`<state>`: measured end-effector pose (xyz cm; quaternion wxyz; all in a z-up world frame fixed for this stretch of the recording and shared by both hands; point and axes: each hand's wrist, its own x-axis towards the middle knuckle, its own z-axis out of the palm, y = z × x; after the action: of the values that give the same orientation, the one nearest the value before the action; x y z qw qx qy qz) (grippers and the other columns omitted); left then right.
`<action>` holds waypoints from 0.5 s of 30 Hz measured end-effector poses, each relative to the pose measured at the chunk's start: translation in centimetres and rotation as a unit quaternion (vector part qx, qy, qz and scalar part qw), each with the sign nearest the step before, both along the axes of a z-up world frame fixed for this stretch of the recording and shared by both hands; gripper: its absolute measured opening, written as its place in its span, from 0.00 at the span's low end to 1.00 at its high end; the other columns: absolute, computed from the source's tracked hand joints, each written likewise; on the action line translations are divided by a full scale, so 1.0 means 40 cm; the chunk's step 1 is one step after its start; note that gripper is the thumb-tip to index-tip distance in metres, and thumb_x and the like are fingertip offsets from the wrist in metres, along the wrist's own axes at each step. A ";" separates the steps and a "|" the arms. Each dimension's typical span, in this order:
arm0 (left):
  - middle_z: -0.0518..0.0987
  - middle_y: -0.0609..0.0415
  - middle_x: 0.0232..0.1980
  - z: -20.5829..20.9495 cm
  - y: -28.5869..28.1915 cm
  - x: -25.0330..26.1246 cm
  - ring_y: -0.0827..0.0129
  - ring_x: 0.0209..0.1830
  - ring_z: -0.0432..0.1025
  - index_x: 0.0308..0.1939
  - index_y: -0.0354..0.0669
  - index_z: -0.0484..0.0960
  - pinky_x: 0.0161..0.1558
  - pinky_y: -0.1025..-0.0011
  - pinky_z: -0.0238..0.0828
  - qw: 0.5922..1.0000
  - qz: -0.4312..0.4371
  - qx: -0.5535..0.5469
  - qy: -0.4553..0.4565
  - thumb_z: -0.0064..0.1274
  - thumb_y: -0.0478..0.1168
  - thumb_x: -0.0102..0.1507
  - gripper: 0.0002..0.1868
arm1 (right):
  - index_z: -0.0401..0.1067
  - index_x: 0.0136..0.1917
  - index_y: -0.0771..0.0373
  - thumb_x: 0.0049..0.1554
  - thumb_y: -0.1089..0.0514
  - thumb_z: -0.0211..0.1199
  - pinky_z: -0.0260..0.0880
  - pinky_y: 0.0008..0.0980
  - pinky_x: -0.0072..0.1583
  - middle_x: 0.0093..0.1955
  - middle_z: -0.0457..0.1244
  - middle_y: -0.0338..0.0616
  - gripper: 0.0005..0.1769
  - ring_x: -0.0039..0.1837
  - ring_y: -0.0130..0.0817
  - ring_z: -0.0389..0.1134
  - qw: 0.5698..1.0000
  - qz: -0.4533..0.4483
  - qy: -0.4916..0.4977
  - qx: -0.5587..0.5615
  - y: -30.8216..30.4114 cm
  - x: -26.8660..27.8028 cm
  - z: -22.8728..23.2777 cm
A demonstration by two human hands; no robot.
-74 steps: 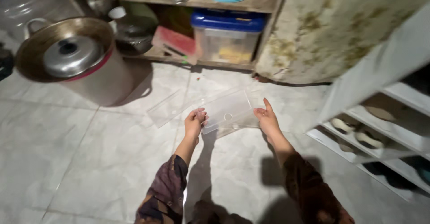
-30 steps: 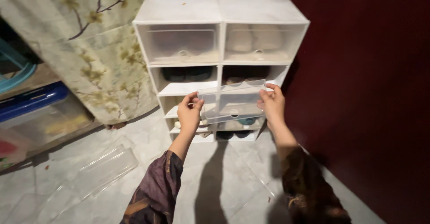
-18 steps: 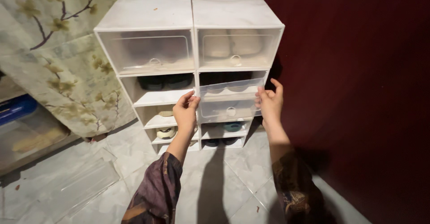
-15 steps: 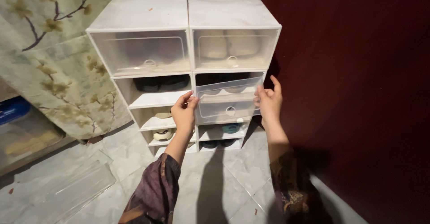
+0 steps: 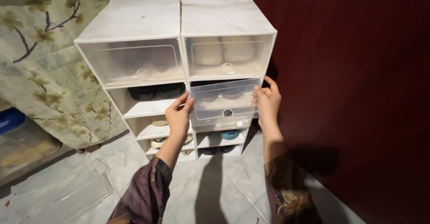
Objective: The person assembles a modular shoe cabinet by inserting clear plastic drawer fronts into the white frame. They pick up each drawer front from the floor, align it with the frame, and push it into place, repeating this for multiple compartments.
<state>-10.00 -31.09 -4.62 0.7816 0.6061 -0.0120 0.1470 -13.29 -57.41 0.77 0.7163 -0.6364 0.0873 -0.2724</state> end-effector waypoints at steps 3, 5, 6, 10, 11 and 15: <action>0.85 0.53 0.43 -0.001 -0.004 0.002 0.77 0.35 0.74 0.59 0.33 0.83 0.40 0.78 0.74 1.000 -0.009 -0.024 0.000 0.62 0.36 0.62 0.22 | 0.63 0.71 0.66 0.61 0.66 0.59 0.65 0.24 0.35 0.35 0.64 0.38 0.25 0.36 0.23 0.64 0.999 0.012 -0.031 0.020 0.000 0.005 -0.011; 0.85 0.53 0.45 -0.001 -0.007 0.004 0.77 0.36 0.75 0.59 0.33 0.82 0.40 0.78 0.75 0.999 -0.017 -0.037 -0.003 0.62 0.37 0.62 0.21 | 0.64 0.70 0.66 0.61 0.66 0.60 0.64 0.23 0.36 0.36 0.64 0.38 0.23 0.36 0.23 0.64 0.999 0.009 -0.032 0.021 -0.004 0.011 -0.019; 0.85 0.53 0.45 -0.001 -0.007 0.005 0.78 0.36 0.76 0.59 0.33 0.82 0.41 0.78 0.75 0.999 -0.021 -0.042 -0.002 0.62 0.37 0.62 0.21 | 0.65 0.69 0.67 0.62 0.66 0.60 0.64 0.23 0.36 0.36 0.64 0.38 0.22 0.36 0.23 0.64 0.999 0.008 -0.033 0.021 -0.005 0.015 -0.021; 0.85 0.53 0.44 0.003 -0.007 0.008 0.77 0.35 0.75 0.60 0.35 0.83 0.40 0.78 0.74 1.000 -0.021 -0.017 0.000 0.62 0.37 0.62 0.22 | 0.64 0.68 0.67 0.62 0.66 0.59 0.65 0.23 0.36 0.36 0.64 0.38 0.21 0.36 0.23 0.64 0.999 0.006 -0.037 0.021 -0.008 0.021 -0.024; 0.85 0.53 0.44 0.004 -0.007 0.009 0.77 0.35 0.74 0.60 0.35 0.83 0.40 0.78 0.74 1.000 -0.021 -0.018 -0.002 0.62 0.37 0.62 0.22 | 0.64 0.68 0.67 0.62 0.66 0.59 0.65 0.23 0.36 0.36 0.64 0.38 0.21 0.35 0.22 0.64 0.999 0.005 -0.037 0.021 -0.008 0.020 -0.024; 0.85 0.54 0.44 0.004 -0.007 0.013 0.78 0.36 0.75 0.60 0.35 0.83 0.41 0.78 0.75 0.999 -0.031 -0.024 -0.002 0.62 0.37 0.62 0.21 | 0.64 0.69 0.66 0.63 0.65 0.58 0.65 0.22 0.36 0.36 0.63 0.37 0.21 0.35 0.21 0.63 0.999 -0.002 -0.036 0.011 -0.001 0.017 -0.021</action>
<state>-9.49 -31.37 -4.46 0.8004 0.5858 -0.0286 0.1243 -12.63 -57.47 -0.07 0.7257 -0.6178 0.0658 -0.2955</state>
